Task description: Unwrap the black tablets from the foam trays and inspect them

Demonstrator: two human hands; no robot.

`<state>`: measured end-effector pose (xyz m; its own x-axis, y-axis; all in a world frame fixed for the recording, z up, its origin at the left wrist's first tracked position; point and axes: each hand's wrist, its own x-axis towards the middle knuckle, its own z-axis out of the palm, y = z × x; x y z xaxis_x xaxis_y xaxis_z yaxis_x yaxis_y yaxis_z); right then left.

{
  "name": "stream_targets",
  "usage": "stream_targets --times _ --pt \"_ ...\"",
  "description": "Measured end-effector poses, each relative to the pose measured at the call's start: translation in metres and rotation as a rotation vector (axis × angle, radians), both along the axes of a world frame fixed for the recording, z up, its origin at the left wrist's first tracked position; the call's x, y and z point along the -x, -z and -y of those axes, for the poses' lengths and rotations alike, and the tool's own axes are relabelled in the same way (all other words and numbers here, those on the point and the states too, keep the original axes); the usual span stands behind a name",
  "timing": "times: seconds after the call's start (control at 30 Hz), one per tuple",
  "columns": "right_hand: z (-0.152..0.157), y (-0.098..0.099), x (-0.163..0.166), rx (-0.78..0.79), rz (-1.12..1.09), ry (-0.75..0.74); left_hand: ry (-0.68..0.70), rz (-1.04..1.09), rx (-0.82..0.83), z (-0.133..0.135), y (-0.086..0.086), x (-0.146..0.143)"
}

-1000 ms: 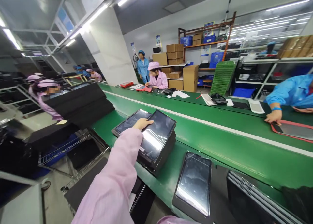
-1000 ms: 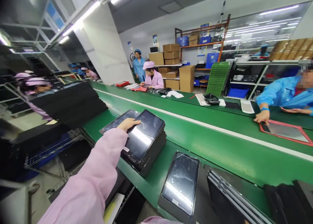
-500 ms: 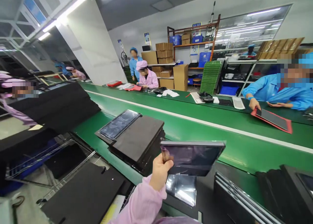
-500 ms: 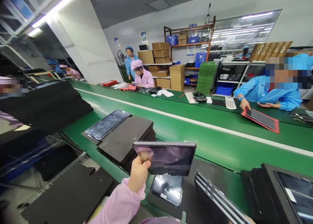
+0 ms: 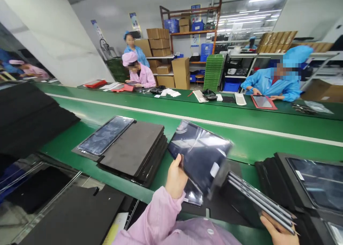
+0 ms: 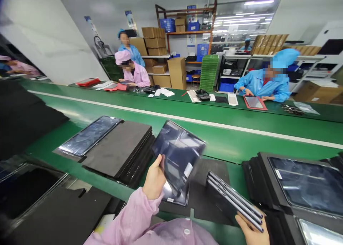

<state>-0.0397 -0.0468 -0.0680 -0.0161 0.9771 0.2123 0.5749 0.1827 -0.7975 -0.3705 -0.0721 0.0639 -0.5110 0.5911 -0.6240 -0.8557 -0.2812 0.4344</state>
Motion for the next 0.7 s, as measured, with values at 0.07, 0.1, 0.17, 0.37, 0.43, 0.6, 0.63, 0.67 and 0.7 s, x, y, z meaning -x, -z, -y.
stream_targets --times 0.07,0.1,0.17,0.37,0.43,0.6,0.63,0.67,0.7 --pt "0.002 0.000 0.010 0.011 -0.095 0.103 0.066 0.111 0.034 -0.009 0.000 0.002" --pt "0.004 -0.001 0.015 0.026 -0.140 0.149 0.081 0.137 0.046 -0.012 0.003 0.002" --pt "0.007 -0.006 0.024 0.078 -0.219 0.198 0.080 0.151 0.069 -0.013 0.012 0.002" --pt "0.011 -0.025 0.029 0.166 -0.226 0.171 0.330 0.163 0.051 -0.006 0.033 -0.012" --pt "0.012 -0.026 0.029 0.160 -0.224 0.196 0.362 0.168 0.042 -0.006 0.033 -0.016" --pt "0.013 -0.029 0.034 0.169 -0.244 0.253 0.379 0.223 0.018 -0.006 0.027 -0.023" --pt "0.013 -0.030 0.035 0.175 -0.251 0.267 0.396 0.226 0.014 -0.005 0.026 -0.024" --pt "0.013 -0.031 0.036 0.181 -0.258 0.277 0.418 0.217 0.018 -0.005 0.024 -0.025" --pt "0.013 -0.031 0.036 0.187 -0.260 0.276 0.439 0.198 0.030 -0.004 0.023 -0.025"
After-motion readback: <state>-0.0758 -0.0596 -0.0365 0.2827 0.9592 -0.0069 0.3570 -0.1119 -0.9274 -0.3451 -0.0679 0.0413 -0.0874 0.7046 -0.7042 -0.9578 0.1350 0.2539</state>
